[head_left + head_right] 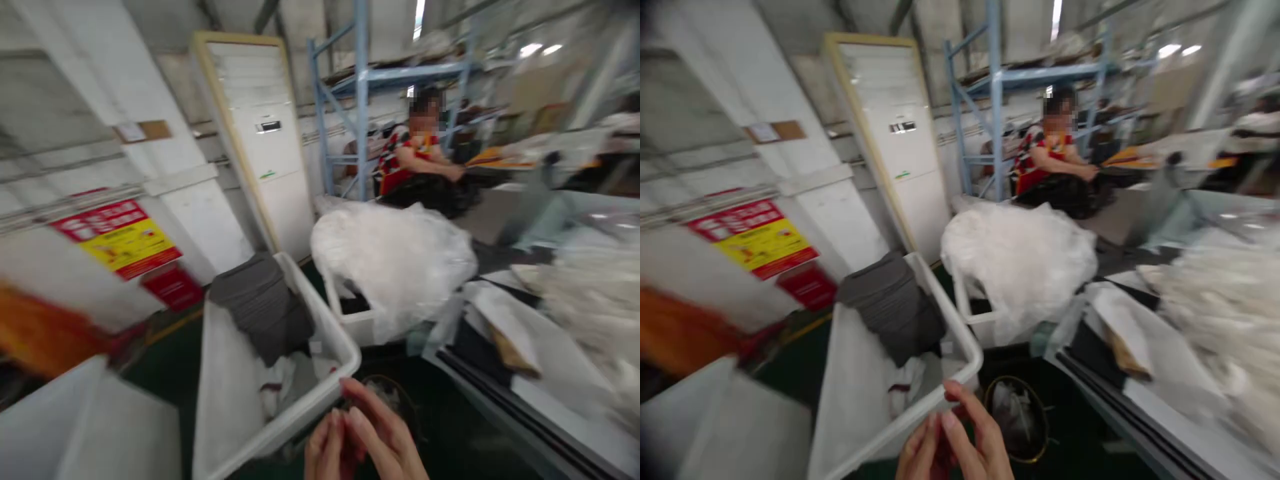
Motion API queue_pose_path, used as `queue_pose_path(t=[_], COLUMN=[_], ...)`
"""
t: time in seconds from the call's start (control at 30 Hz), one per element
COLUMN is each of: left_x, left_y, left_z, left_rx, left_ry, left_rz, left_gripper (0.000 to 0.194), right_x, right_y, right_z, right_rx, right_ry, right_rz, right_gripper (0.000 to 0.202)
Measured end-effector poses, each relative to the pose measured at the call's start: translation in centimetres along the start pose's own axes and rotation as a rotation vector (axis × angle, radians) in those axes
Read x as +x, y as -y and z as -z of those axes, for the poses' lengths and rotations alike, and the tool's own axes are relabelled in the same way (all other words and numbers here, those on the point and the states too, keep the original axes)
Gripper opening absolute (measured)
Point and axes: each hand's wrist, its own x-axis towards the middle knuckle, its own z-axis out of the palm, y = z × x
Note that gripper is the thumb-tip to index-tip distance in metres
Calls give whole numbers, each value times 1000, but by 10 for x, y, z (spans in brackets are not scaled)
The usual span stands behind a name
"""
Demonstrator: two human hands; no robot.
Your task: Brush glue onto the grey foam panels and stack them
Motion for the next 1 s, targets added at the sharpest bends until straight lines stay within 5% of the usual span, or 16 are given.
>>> queue_pose_path(t=[0.13,0.23,0.33,0.53,0.73,0.83,1.0], left_x=[-29,-50,-59,-24,26,62,141], left_y=[-67,-115,-152,-196,-231,-254,-302], left_z=[115,200,259,302,352,383,446], left_rx=[-251,-360,-430,-379,-12,124,414], left_ry=[-148,-226,-257,-153,-503,-532,-387], left_rz=[-144,-211,-237,-245,-527,-573,-585], left_gripper=[39,45,53,54,39,44,46], right_x=[-41,-63,-75,-52,-19,10,74], right_y=[-11,-22,-31,-53,-63,-84,-137], right_z=[-134,-233,-309,-388,-488,-540,-621], right_rx=[46,56,109,211,370,392,316], right_ry=[442,530,571,496,619,647,618], right_rz=[-90,-138,-206,-396,-598,-596,-451], right_gripper=[46,44,47,45,54,61,69])
